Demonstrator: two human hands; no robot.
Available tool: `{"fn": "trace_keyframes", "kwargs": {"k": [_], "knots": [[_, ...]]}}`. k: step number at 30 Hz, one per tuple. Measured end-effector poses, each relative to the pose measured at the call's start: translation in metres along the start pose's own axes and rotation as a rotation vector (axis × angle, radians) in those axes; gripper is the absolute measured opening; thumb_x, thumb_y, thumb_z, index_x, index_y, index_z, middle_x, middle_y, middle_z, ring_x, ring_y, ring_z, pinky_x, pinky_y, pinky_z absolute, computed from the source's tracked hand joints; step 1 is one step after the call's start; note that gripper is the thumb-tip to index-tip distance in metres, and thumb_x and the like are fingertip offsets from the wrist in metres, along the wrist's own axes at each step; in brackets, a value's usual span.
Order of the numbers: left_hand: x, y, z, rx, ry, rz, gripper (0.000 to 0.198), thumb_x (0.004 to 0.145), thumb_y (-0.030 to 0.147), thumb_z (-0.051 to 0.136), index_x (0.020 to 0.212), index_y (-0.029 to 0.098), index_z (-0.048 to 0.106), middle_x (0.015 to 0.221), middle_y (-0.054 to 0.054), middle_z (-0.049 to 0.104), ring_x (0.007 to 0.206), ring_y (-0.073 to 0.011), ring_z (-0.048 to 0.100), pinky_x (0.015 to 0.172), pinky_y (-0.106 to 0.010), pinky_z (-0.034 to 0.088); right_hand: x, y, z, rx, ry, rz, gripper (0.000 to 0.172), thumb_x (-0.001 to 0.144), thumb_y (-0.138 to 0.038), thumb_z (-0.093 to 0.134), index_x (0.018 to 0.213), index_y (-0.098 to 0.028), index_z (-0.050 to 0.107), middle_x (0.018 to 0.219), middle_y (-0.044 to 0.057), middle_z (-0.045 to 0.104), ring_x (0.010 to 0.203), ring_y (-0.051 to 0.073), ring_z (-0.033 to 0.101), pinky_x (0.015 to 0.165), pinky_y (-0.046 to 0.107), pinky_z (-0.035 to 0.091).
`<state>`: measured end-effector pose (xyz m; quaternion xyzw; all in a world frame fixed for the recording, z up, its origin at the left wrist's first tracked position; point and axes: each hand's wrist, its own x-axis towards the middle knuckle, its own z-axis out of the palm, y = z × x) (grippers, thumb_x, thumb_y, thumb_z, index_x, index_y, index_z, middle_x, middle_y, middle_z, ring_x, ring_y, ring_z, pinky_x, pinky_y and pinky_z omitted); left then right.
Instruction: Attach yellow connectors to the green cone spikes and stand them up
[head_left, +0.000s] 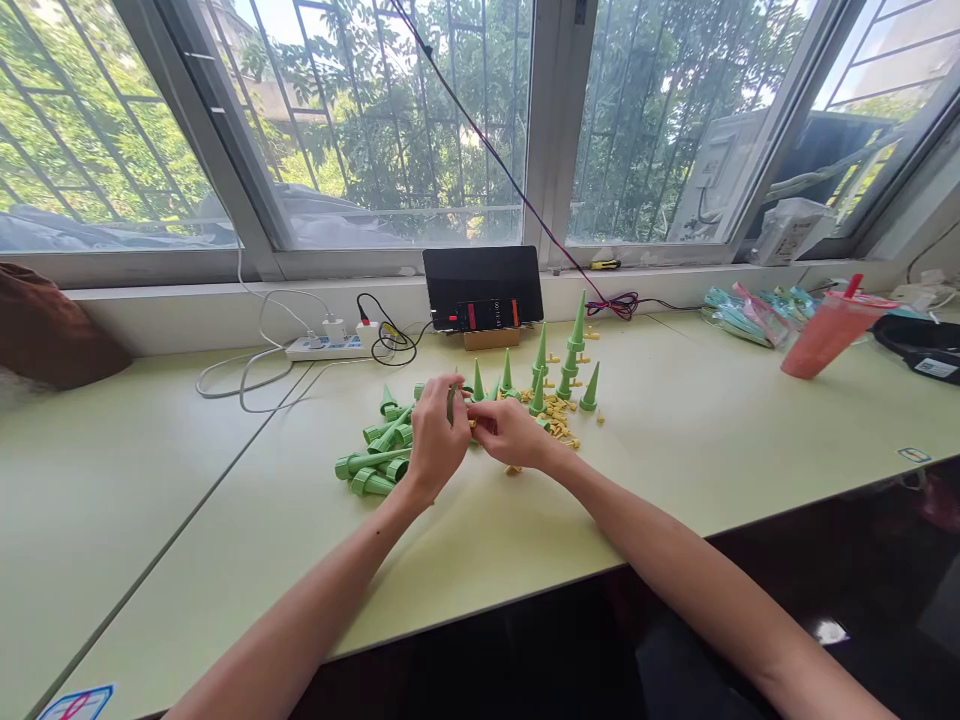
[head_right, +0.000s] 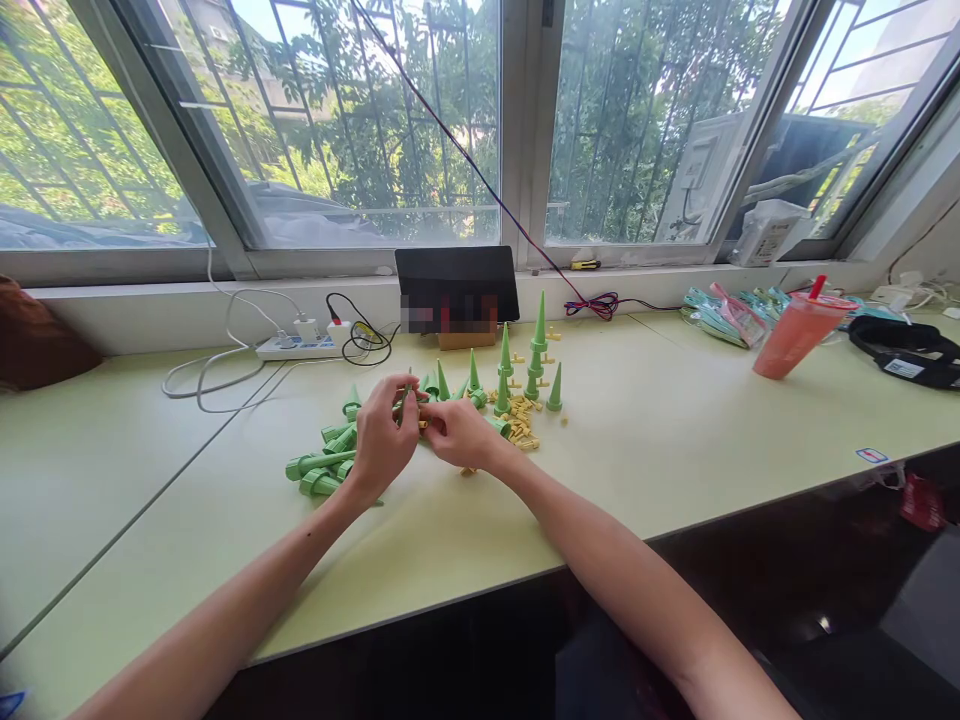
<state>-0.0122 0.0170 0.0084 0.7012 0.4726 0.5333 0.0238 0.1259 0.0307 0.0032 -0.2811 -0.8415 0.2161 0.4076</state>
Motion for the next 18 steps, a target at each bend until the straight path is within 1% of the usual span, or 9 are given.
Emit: {"fn": "trace_keyframes", "kwargs": {"k": [3, 6, 13, 18], "knots": [[0.0005, -0.0002, -0.0012, 0.022, -0.028, 0.022, 0.017, 0.092, 0.018, 0.041, 0.094, 0.020, 0.058, 0.093, -0.004, 0.059, 0.080, -0.0156, 0.061, 0.073, -0.030, 0.050, -0.0001, 0.0012, 0.0009, 0.005, 0.009, 0.008, 0.013, 0.075, -0.013, 0.045, 0.062, -0.017, 0.046, 0.055, -0.005, 0.040, 0.053, 0.008, 0.029, 0.051, 0.021, 0.024], [0.0010, -0.0001, -0.0016, 0.023, -0.030, 0.023, 0.018, 0.091, 0.018, 0.041, 0.090, 0.020, 0.059, 0.089, -0.003, 0.059, 0.079, -0.0156, 0.060, 0.073, -0.029, 0.049, -0.0001, 0.0013, 0.0015, 0.009, 0.007, 0.017, 0.013, 0.075, -0.014, 0.045, 0.062, -0.017, 0.046, 0.055, -0.005, 0.039, 0.054, 0.008, 0.029, 0.051, 0.022, 0.024], [0.0000, 0.0009, -0.0006, 0.004, -0.046, 0.008, 0.019, 0.091, 0.018, 0.041, 0.091, 0.020, 0.059, 0.090, -0.003, 0.060, 0.077, -0.0152, 0.059, 0.072, -0.029, 0.049, 0.0001, 0.0013, 0.0007, 0.004, 0.015, 0.027, 0.013, 0.074, -0.013, 0.045, 0.062, -0.017, 0.045, 0.054, -0.005, 0.040, 0.053, 0.008, 0.030, 0.051, 0.022, 0.024], [-0.0001, 0.0024, -0.0018, 0.025, -0.034, 0.013, 0.017, 0.090, 0.017, 0.042, 0.092, 0.020, 0.059, 0.092, -0.004, 0.059, 0.080, -0.0159, 0.058, 0.073, -0.030, 0.049, 0.0001, 0.0019, 0.0004, -0.030, 0.006, 0.039, 0.014, 0.074, -0.013, 0.045, 0.061, -0.017, 0.044, 0.054, -0.005, 0.038, 0.053, 0.008, 0.029, 0.052, 0.022, 0.024]]}}
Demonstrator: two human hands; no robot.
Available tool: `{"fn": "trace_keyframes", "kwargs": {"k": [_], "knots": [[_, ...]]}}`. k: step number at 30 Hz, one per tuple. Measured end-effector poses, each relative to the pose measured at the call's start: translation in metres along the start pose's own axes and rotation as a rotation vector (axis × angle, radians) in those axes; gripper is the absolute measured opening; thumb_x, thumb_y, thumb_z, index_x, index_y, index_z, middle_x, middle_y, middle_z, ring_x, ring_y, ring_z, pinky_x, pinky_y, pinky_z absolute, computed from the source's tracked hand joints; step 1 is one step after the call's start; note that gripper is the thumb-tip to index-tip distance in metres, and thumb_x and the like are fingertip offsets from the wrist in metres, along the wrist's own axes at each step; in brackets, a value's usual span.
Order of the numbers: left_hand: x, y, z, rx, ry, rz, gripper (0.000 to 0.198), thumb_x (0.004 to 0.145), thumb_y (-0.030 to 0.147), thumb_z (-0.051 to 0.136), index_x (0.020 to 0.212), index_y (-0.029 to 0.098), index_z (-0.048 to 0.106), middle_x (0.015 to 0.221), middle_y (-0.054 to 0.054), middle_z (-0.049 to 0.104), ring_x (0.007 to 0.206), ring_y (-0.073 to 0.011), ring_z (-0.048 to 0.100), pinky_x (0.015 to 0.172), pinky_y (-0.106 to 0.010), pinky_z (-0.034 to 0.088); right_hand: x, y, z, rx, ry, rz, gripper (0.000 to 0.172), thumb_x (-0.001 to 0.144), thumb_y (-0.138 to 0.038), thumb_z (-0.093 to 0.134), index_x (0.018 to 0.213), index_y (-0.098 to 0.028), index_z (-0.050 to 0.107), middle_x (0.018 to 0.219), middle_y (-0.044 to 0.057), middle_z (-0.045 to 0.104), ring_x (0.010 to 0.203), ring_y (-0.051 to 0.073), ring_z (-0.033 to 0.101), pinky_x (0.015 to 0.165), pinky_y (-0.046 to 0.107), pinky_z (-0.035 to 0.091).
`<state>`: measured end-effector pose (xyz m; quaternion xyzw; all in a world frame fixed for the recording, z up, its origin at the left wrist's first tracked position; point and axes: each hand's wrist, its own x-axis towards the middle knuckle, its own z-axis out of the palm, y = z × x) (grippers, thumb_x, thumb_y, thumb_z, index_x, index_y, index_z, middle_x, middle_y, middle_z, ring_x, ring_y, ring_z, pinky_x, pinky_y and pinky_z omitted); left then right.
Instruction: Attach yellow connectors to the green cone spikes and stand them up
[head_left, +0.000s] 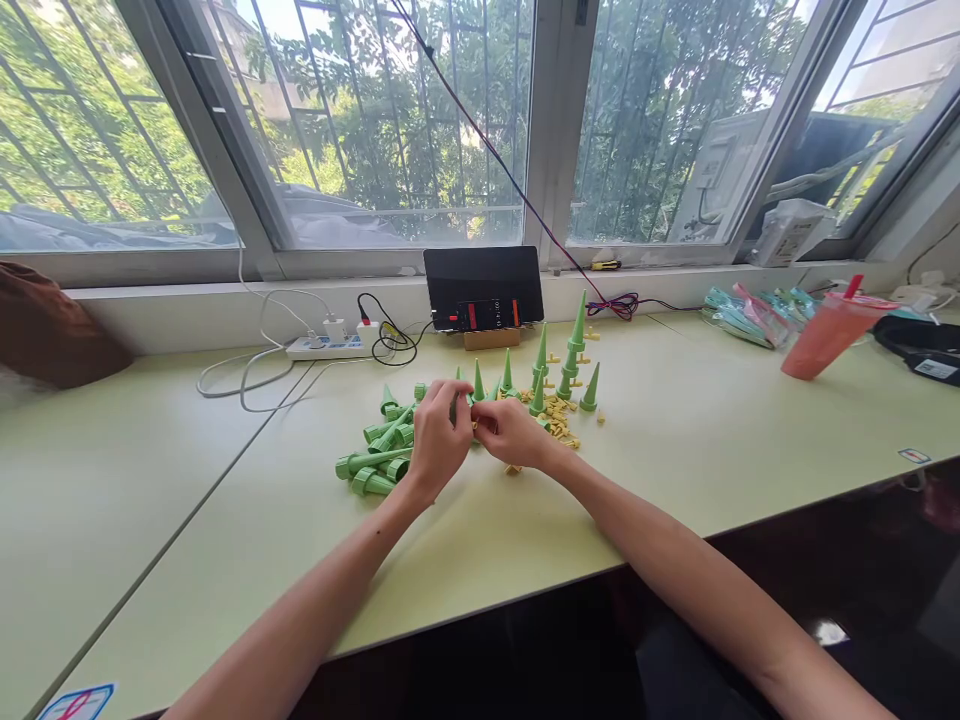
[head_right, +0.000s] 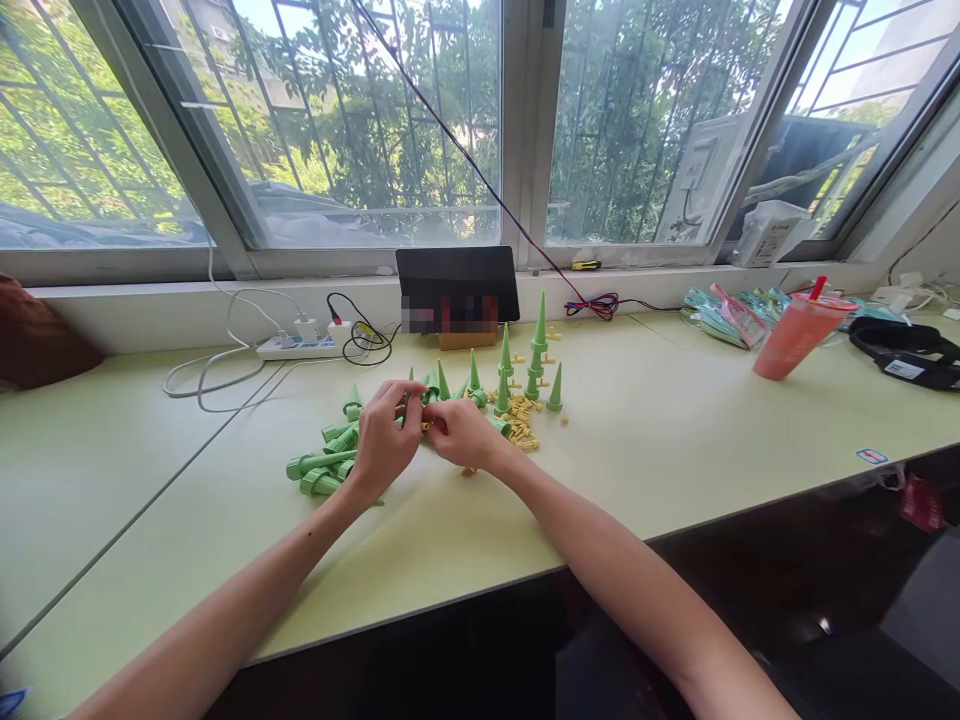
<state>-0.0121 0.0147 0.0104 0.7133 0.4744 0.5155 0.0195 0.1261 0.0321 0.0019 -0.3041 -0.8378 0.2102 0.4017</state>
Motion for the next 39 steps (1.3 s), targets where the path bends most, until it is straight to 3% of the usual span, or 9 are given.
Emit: {"fn": "trace_keyframes", "kwargs": {"k": [39], "knots": [[-0.0004, 0.0019, 0.0013, 0.028, -0.047, 0.013, 0.015, 0.089, 0.018, 0.043, 0.093, 0.020, 0.058, 0.092, -0.005, 0.060, 0.082, -0.0176, 0.058, 0.073, -0.031, 0.047, -0.0002, -0.0007, 0.0002, -0.060, -0.043, 0.046, 0.015, 0.072, -0.012, 0.048, 0.057, -0.016, 0.047, 0.051, -0.004, 0.044, 0.049, 0.007, 0.033, 0.050, 0.021, 0.026]]}}
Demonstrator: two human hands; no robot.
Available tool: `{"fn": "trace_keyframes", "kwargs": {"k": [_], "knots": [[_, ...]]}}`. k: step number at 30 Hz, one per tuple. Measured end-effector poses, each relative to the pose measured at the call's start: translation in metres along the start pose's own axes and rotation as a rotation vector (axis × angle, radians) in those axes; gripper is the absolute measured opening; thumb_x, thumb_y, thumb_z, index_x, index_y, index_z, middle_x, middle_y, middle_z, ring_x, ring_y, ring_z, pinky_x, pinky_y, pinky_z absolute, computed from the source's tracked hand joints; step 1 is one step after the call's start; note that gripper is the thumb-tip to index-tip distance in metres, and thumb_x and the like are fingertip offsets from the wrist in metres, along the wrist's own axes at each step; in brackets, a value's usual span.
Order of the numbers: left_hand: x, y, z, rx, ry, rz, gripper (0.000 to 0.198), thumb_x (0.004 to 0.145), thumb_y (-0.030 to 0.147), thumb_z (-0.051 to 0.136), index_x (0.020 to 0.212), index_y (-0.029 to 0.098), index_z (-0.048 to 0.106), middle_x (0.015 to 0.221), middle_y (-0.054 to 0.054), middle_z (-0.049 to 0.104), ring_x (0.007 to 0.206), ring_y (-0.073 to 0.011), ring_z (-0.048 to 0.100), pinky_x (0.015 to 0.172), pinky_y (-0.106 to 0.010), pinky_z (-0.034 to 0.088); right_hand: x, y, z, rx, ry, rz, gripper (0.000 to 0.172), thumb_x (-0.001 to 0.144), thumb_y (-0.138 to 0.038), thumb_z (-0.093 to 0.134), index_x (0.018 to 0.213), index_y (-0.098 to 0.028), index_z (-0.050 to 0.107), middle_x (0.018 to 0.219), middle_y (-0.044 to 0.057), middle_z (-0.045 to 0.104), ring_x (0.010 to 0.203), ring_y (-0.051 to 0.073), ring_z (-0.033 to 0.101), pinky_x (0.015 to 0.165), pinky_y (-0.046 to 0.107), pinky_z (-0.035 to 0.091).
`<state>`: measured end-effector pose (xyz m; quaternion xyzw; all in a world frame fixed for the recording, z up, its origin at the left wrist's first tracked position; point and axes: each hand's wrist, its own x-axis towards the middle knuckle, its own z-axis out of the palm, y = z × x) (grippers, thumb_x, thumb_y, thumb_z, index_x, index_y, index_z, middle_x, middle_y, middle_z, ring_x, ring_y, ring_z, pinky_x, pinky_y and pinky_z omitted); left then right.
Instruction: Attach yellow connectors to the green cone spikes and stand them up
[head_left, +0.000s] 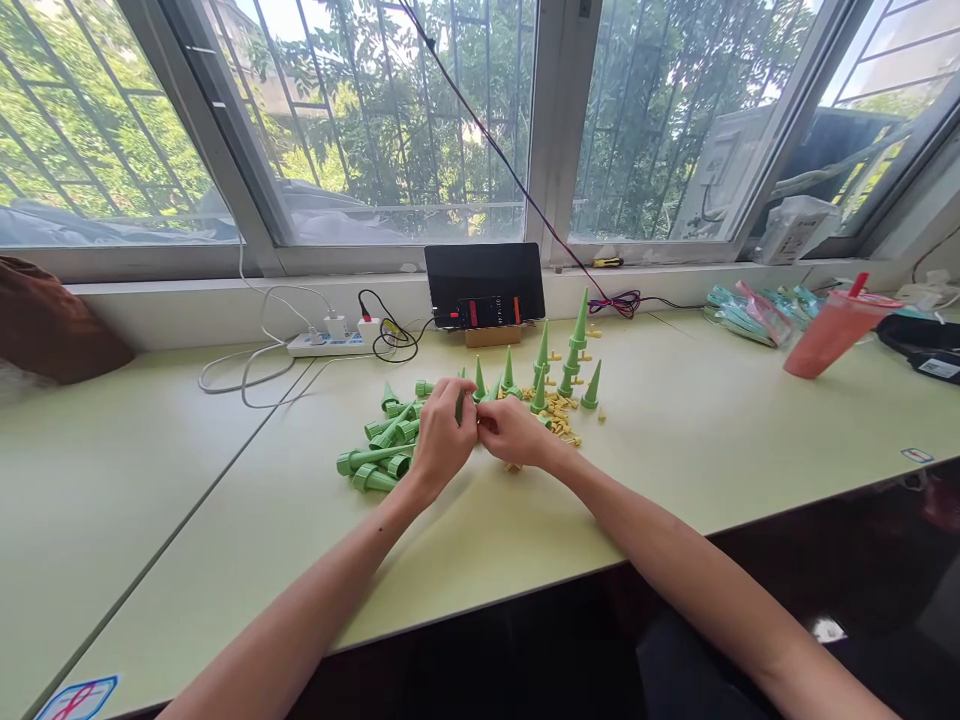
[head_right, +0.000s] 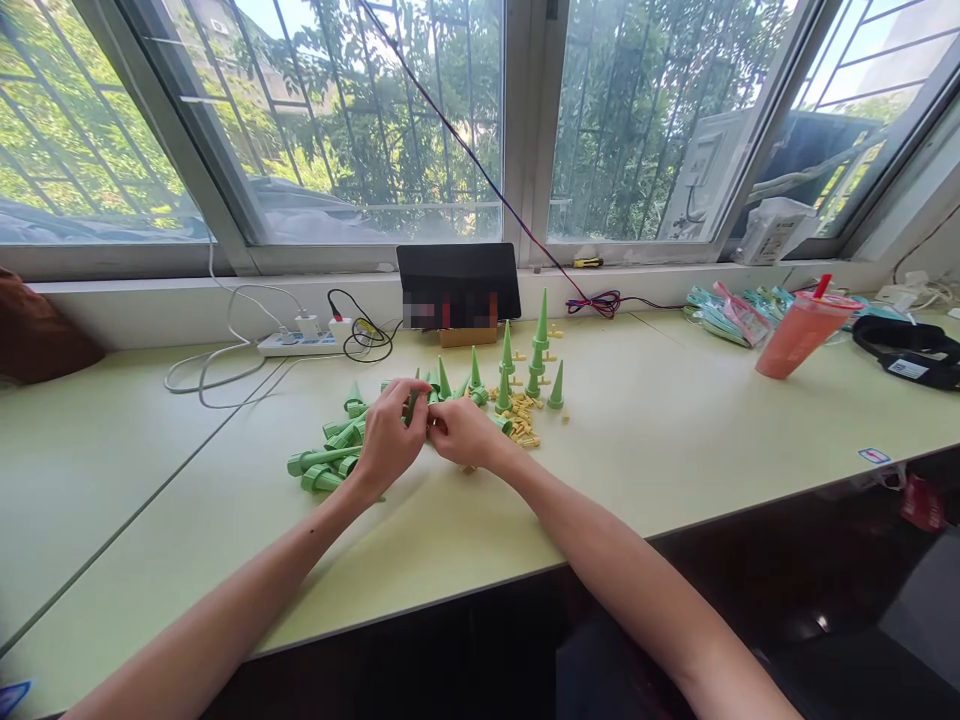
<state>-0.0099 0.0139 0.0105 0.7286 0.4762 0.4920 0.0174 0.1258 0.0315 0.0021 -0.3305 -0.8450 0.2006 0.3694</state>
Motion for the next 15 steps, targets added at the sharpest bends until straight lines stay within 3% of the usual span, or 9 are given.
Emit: {"fn": "trace_keyframes", "kwargs": {"k": [15], "knots": [[-0.0001, 0.0029, -0.0018, -0.009, 0.011, -0.009, 0.016, 0.089, 0.018, 0.042, 0.093, 0.020, 0.058, 0.092, -0.005, 0.060, 0.083, -0.0179, 0.058, 0.074, -0.031, 0.047, -0.0026, -0.0032, -0.0019, -0.037, -0.009, -0.021, 0.013, 0.074, -0.011, 0.049, 0.062, -0.016, 0.050, 0.055, -0.001, 0.051, 0.051, 0.009, 0.037, 0.051, 0.022, 0.027]]}}
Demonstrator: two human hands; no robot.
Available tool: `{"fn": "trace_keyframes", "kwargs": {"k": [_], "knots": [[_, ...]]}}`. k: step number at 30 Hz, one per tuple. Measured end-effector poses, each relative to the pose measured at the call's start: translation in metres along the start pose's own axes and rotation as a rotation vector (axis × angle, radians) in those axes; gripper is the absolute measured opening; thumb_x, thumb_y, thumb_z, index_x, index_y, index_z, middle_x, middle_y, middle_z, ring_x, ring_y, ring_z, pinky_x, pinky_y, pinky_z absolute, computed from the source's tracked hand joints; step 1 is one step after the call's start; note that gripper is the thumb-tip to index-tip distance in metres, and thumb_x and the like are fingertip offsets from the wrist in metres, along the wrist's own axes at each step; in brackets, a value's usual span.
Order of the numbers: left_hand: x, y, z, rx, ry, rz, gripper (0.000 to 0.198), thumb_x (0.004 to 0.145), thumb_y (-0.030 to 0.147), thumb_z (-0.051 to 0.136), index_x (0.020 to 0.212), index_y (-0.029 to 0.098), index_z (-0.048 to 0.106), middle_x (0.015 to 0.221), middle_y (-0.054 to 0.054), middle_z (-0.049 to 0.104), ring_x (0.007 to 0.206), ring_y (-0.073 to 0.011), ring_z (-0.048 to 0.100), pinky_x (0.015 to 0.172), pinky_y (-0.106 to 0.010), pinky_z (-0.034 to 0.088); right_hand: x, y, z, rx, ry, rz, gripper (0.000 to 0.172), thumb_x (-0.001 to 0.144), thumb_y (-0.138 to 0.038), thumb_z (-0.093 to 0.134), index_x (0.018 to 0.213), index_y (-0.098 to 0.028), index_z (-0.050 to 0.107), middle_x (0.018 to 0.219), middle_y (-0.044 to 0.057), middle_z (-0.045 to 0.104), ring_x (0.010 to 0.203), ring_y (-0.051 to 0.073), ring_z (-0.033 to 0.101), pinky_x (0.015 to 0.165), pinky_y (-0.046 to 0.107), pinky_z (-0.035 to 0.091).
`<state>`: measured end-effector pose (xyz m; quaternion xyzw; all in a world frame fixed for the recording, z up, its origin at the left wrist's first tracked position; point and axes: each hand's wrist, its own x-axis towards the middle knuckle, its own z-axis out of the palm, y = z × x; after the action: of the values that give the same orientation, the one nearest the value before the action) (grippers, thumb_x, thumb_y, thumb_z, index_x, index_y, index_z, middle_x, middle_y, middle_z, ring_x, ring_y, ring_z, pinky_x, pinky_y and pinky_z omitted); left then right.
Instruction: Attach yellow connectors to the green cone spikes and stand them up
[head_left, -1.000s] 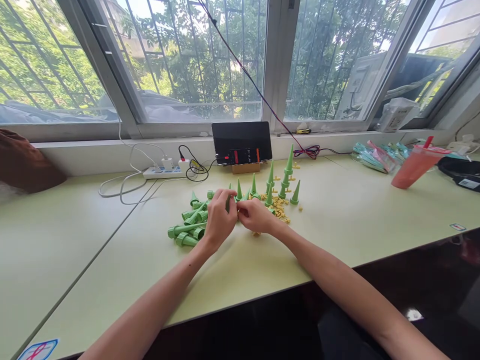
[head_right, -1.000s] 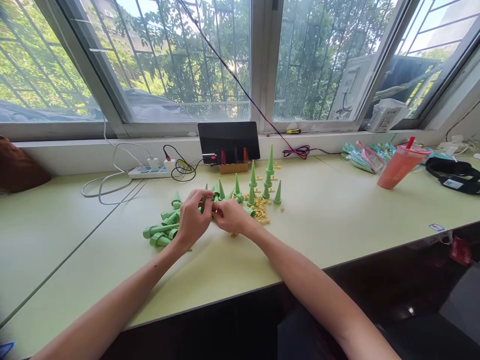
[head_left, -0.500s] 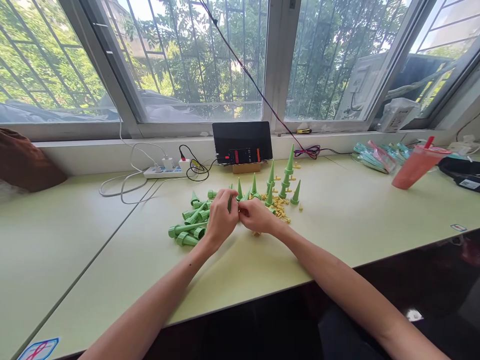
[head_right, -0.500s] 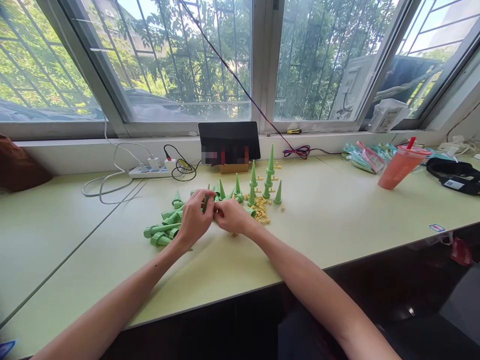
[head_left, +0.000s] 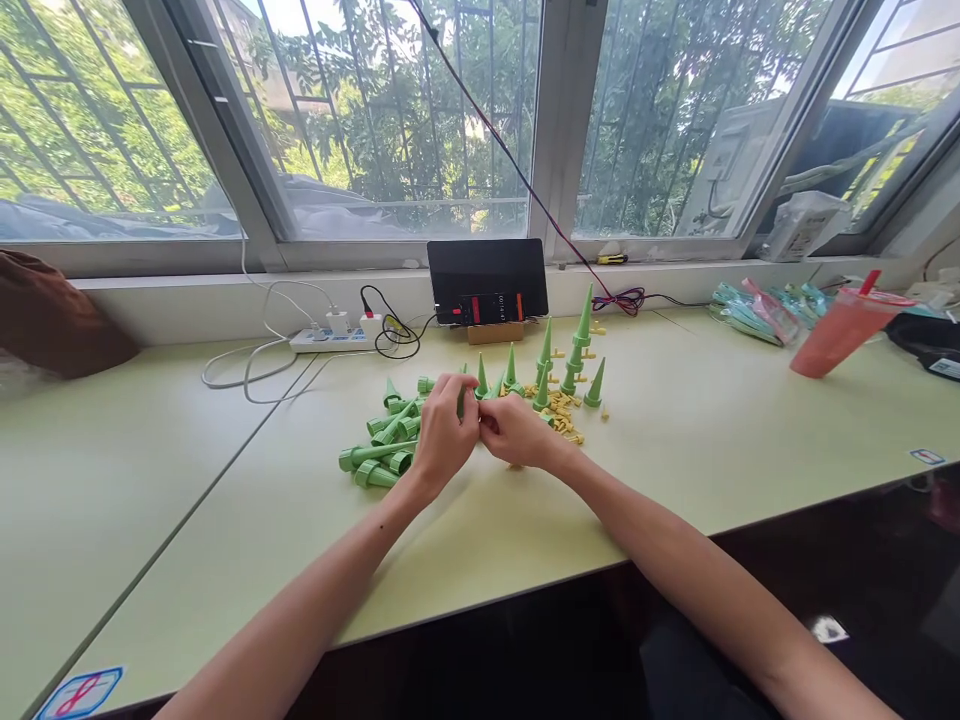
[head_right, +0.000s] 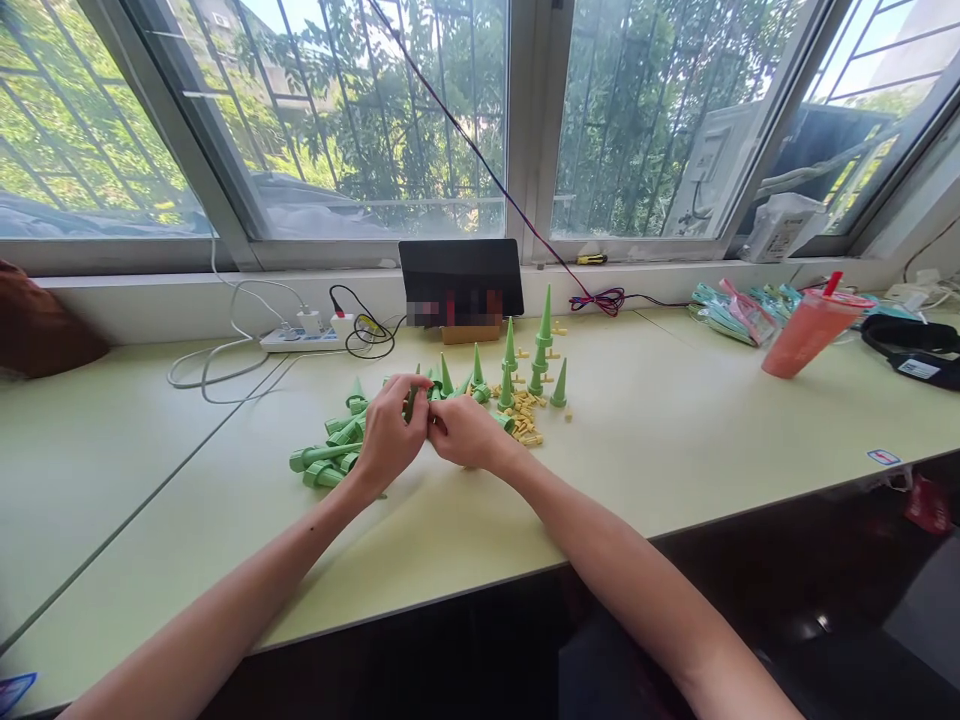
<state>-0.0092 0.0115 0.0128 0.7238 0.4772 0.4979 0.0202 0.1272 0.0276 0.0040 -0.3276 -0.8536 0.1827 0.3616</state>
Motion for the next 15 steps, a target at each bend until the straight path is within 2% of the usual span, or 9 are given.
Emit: {"fn": "trace_keyframes", "kwargs": {"k": [4, 8, 12, 15], "knots": [[0.000, 0.002, -0.001, -0.001, 0.017, -0.002, 0.017, 0.088, 0.014, 0.042, 0.093, 0.020, 0.057, 0.092, -0.005, 0.059, 0.082, -0.0177, 0.058, 0.074, -0.031, 0.047, 0.000, -0.002, 0.001, 0.034, 0.009, -0.007, 0.014, 0.075, -0.011, 0.048, 0.062, -0.016, 0.051, 0.055, -0.002, 0.048, 0.051, 0.009, 0.037, 0.052, 0.022, 0.028], [0.001, 0.004, -0.003, 0.028, 0.095, -0.016, 0.018, 0.088, 0.012, 0.041, 0.098, 0.020, 0.054, 0.097, -0.006, 0.057, 0.087, -0.0185, 0.057, 0.077, -0.032, 0.046, 0.001, -0.007, 0.001, 0.099, 0.076, -0.005, 0.017, 0.078, -0.014, 0.047, 0.062, -0.016, 0.051, 0.054, -0.004, 0.045, 0.053, 0.008, 0.035, 0.052, 0.021, 0.028], [0.002, 0.003, -0.004, 0.054, 0.176, -0.030, 0.017, 0.087, 0.010, 0.042, 0.097, 0.020, 0.051, 0.097, -0.007, 0.055, 0.092, -0.0202, 0.055, 0.080, -0.034, 0.046, 0.001, -0.012, -0.003, 0.177, 0.145, 0.024, 0.020, 0.086, -0.024, 0.048, 0.072, -0.015, 0.058, 0.061, -0.001, 0.053, 0.056, 0.009, 0.042, 0.054, 0.021, 0.032], [0.003, 0.000, -0.003, 0.051, 0.171, -0.038, 0.014, 0.086, 0.011, 0.043, 0.095, 0.020, 0.051, 0.095, -0.007, 0.056, 0.091, -0.0206, 0.055, 0.080, -0.035, 0.046, 0.001, -0.013, -0.005, 0.195, 0.181, 0.039, 0.021, 0.088, -0.027, 0.048, 0.077, -0.015, 0.060, 0.065, 0.000, 0.057, 0.057, 0.010, 0.044, 0.055, 0.021, 0.034]]}}
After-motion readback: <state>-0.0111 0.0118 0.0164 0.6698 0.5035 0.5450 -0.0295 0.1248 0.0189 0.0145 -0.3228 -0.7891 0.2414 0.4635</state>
